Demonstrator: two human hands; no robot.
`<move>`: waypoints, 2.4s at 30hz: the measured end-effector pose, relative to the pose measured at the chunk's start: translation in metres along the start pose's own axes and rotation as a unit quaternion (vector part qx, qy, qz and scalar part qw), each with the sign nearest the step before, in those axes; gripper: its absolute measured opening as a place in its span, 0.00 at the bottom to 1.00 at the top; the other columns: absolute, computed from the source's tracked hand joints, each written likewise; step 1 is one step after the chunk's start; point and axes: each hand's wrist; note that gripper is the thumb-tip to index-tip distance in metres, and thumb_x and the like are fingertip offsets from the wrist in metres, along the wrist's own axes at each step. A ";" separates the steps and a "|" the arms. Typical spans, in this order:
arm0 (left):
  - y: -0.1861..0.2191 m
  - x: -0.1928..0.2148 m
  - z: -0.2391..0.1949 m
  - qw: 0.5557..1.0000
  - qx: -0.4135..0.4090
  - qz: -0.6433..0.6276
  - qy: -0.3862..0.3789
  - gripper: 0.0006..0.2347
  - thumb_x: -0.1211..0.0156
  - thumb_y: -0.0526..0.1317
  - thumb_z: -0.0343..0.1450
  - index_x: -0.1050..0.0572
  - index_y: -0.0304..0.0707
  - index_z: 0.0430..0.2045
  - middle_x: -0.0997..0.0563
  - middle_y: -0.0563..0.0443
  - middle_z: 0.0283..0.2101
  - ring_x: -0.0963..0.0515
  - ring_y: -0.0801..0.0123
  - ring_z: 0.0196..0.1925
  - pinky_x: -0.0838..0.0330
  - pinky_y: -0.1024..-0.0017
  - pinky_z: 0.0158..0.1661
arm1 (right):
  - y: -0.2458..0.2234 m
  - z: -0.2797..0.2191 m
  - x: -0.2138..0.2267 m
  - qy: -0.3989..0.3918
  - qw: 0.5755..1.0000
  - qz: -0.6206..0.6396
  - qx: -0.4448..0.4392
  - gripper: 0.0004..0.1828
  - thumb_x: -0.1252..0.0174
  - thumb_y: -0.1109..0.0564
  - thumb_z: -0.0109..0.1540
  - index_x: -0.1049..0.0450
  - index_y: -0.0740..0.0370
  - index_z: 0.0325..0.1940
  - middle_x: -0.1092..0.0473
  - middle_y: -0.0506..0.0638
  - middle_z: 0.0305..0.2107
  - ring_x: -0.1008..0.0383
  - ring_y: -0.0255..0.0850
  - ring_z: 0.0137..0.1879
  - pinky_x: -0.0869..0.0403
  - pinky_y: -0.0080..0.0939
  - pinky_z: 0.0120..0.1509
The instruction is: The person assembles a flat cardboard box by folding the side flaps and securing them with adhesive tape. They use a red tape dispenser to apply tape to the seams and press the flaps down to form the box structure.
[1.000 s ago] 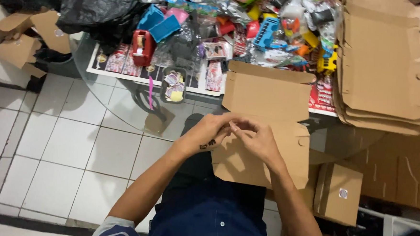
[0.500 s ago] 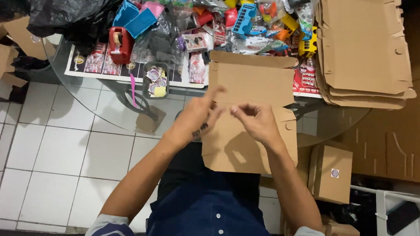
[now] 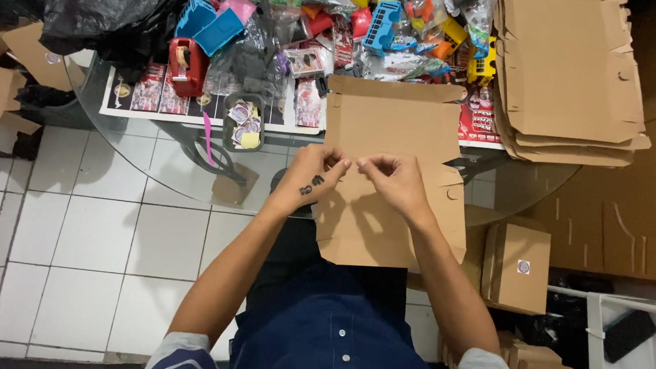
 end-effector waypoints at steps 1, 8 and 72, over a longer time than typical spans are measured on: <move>-0.004 -0.004 0.005 1.000 0.001 0.000 0.000 0.08 0.42 0.38 0.71 0.18 0.35 0.27 0.16 0.45 0.25 0.18 0.64 0.25 0.25 0.70 0.26 | 0.002 0.002 0.000 0.000 1.000 0.001 -0.001 0.08 0.35 0.52 0.60 0.15 0.53 0.40 0.22 0.47 0.26 0.25 0.31 0.36 0.25 0.33 0.44; -0.060 -0.045 0.043 0.999 0.023 0.047 0.014 0.08 0.42 0.37 0.71 0.19 0.33 0.23 0.19 0.44 0.19 0.18 0.59 0.23 0.26 0.70 0.24 | 0.041 0.023 0.005 0.042 0.988 -0.145 0.015 0.10 0.36 0.48 0.60 0.15 0.50 0.42 0.19 0.50 0.30 0.18 0.43 0.40 0.23 0.41 0.44; -0.016 -0.025 0.031 0.993 0.088 0.074 0.018 0.07 0.40 0.37 0.71 0.27 0.32 0.36 0.18 0.30 0.36 0.16 0.37 0.43 0.20 0.51 0.38 | 0.049 0.054 -0.002 -0.050 0.963 -0.263 -0.007 0.14 0.43 0.48 0.56 0.18 0.59 0.29 0.24 0.58 0.22 0.21 0.63 0.39 0.26 0.57 0.44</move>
Point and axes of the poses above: each hand's wrist, its own z-axis towards the middle knuckle, its own x-axis out of the back of the hand, y = z × x
